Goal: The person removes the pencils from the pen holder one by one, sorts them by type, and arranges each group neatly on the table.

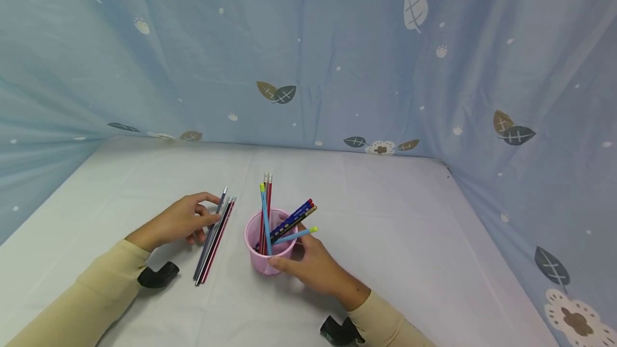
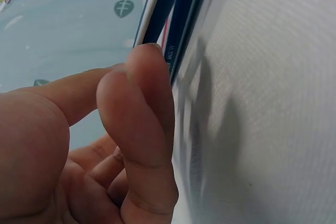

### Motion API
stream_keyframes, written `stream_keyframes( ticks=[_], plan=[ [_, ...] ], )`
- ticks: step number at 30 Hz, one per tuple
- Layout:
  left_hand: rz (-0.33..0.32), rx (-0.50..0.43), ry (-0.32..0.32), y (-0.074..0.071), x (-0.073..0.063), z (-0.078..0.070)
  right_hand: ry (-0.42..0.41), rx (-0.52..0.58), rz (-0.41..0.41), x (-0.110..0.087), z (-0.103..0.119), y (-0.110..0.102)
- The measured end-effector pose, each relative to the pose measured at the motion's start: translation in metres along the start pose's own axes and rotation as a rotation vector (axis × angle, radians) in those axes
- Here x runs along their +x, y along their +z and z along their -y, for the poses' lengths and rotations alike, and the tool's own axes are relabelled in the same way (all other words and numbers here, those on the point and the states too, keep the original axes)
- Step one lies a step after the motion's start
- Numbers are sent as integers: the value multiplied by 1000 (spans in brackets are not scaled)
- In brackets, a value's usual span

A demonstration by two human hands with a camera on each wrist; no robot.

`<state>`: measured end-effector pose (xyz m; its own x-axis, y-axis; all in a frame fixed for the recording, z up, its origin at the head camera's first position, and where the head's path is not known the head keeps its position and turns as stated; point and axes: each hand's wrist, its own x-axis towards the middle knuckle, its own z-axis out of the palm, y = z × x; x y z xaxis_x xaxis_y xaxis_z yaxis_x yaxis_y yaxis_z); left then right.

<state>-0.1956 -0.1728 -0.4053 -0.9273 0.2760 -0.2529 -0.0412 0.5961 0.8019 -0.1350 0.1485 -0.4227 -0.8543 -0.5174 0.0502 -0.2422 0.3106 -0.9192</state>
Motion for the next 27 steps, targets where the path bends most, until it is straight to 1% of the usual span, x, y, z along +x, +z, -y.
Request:
stream_keyframes(
  ticks=[4,11,15,20,27],
  plan=[
    [3,12,4,1,0,1,1,-3,2,0,-1,0],
    [-10,35,-18,3,1,1,17,-14,0,0,1,0],
    [-12,41,-6,5,0,1,21,-15,0,0,1,0],
    [-17,43,-5,6,0,1,27,-9,1,0,1,0],
    [-15,41,-7,7,-1,0,55,-21,0,0,2,0]
  ],
)
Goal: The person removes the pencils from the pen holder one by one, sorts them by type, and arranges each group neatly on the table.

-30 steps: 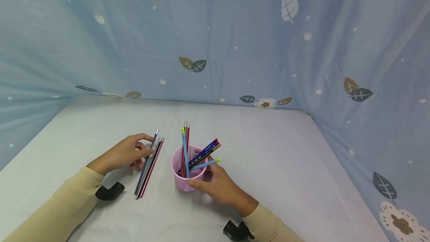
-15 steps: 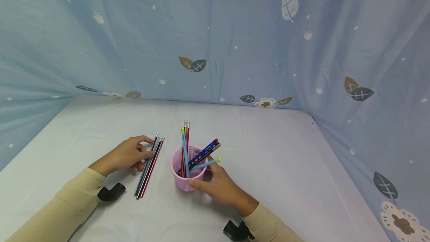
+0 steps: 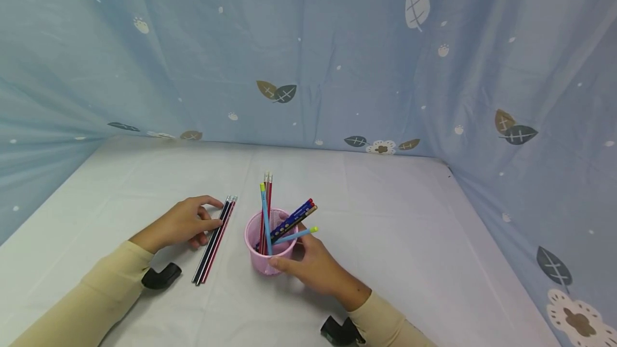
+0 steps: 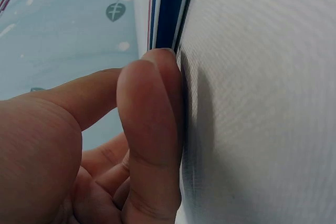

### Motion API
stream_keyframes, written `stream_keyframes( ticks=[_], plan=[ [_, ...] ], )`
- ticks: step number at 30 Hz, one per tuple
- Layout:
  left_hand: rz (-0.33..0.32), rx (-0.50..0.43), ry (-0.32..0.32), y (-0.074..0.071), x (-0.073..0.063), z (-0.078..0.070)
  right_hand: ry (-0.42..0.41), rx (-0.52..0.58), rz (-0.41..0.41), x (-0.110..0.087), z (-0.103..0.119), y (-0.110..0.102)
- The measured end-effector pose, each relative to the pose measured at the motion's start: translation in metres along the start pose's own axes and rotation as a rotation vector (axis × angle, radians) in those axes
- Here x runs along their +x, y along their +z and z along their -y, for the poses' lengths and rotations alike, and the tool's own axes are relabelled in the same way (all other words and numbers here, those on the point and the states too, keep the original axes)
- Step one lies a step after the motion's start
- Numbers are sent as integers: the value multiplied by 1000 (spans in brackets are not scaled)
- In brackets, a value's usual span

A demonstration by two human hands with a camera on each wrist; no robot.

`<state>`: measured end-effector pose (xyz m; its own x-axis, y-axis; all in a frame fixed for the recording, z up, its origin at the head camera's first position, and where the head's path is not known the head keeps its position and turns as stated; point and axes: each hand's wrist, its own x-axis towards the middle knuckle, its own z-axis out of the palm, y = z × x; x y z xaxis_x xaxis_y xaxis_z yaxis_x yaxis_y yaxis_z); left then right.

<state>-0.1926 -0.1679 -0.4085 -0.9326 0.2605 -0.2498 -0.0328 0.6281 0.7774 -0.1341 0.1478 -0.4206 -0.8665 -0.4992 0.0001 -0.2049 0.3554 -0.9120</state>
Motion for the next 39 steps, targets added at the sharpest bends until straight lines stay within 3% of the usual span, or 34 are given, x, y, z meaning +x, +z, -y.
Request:
stream_keyframes(
  ticks=[13,18,26,34,39],
  plan=[
    [-9,29,-10,-2,-3,-5,-23,42,13,0,1,0],
    [-48,54,7,-5,-4,-8,-21,36,7,0,1,0],
    [-187,109,117,-1,-8,-22,-24,31,8,0,2,0],
    [-319,40,272,12,-18,-45,-27,47,10,0,2,1],
    [-330,38,355,23,-21,-62,-9,48,10,0,1,1]
  ],
)
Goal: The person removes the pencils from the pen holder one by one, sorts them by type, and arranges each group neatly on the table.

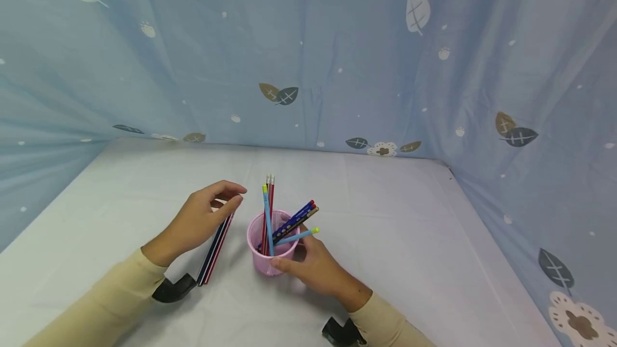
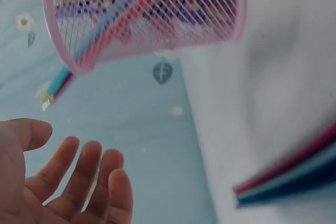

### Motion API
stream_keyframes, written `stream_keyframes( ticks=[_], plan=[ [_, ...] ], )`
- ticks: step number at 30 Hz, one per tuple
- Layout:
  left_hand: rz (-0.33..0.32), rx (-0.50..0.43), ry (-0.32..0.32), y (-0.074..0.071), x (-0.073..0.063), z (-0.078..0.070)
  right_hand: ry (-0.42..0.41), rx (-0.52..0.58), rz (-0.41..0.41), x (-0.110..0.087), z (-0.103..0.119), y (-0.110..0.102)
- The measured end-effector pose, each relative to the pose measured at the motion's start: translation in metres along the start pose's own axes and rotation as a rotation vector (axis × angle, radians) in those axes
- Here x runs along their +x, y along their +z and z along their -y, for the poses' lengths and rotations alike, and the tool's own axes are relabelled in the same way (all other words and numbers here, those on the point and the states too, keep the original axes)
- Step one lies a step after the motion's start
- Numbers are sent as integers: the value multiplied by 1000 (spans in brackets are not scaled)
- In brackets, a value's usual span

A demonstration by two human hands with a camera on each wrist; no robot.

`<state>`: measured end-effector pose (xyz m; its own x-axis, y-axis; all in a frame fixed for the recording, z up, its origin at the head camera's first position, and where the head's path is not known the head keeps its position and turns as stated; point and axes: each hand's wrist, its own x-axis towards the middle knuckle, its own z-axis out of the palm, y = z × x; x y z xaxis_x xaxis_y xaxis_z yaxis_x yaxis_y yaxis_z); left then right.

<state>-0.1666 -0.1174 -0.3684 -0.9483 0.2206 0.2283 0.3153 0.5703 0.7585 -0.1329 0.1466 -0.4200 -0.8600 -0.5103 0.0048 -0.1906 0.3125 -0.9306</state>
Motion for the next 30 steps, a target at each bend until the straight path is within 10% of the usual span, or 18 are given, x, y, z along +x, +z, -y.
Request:
stream_keyframes(
  ticks=[30],
  plan=[
    [156,-74,24,37,4,-13,3,-19,-9,0,0,-1]
  ],
)
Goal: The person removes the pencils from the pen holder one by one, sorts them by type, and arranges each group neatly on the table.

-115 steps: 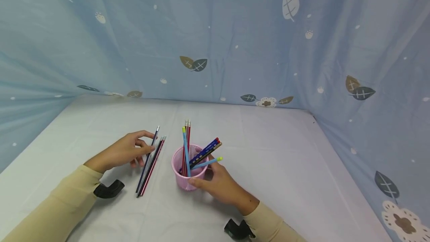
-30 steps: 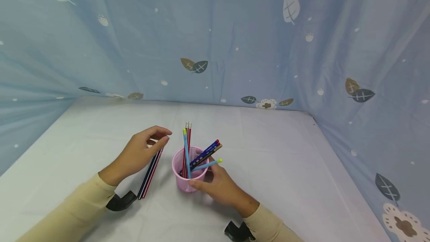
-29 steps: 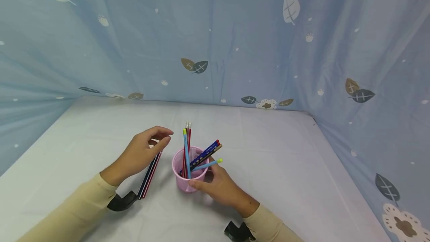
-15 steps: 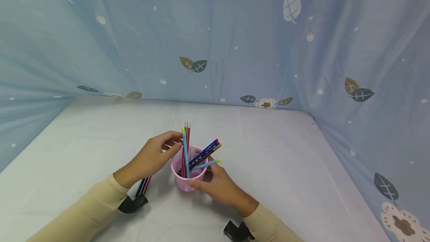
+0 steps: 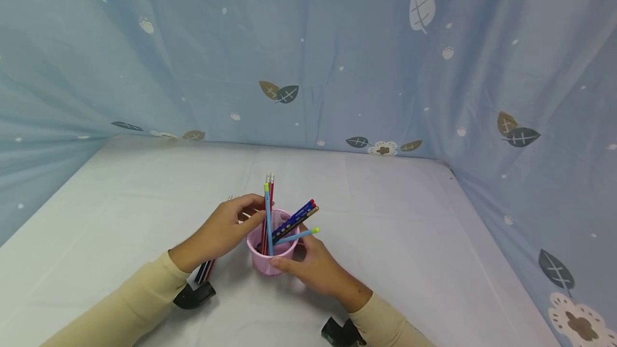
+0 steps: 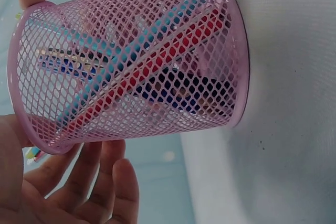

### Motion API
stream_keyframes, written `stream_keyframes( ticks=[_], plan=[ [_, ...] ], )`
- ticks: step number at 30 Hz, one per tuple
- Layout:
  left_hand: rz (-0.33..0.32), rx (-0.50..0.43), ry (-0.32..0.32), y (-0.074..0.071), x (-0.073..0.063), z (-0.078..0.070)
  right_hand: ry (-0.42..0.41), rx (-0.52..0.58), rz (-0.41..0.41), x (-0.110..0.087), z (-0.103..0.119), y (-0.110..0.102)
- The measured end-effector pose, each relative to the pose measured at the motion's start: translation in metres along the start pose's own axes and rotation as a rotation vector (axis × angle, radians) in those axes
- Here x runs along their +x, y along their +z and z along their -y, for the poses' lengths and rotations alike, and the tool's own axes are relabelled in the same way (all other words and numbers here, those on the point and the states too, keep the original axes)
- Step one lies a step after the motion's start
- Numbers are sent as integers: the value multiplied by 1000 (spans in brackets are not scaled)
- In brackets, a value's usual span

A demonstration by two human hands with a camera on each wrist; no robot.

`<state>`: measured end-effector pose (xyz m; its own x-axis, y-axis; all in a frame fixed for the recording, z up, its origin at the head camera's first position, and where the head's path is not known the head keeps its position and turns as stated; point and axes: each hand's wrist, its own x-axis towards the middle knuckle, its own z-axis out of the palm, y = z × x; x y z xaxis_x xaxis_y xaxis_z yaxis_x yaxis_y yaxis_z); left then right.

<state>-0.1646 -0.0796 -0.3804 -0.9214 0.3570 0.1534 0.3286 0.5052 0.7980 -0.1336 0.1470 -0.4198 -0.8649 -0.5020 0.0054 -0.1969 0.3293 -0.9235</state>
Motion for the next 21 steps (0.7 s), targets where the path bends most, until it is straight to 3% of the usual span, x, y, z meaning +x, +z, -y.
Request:
stream_keyframes(
  ticks=[9,21],
  plan=[
    [-13,-17,34,1,1,3,-18,8,3,1,-1,-1],
    [-36,-27,20,0,0,1,3,-6,3,1,-1,0]
  ],
)
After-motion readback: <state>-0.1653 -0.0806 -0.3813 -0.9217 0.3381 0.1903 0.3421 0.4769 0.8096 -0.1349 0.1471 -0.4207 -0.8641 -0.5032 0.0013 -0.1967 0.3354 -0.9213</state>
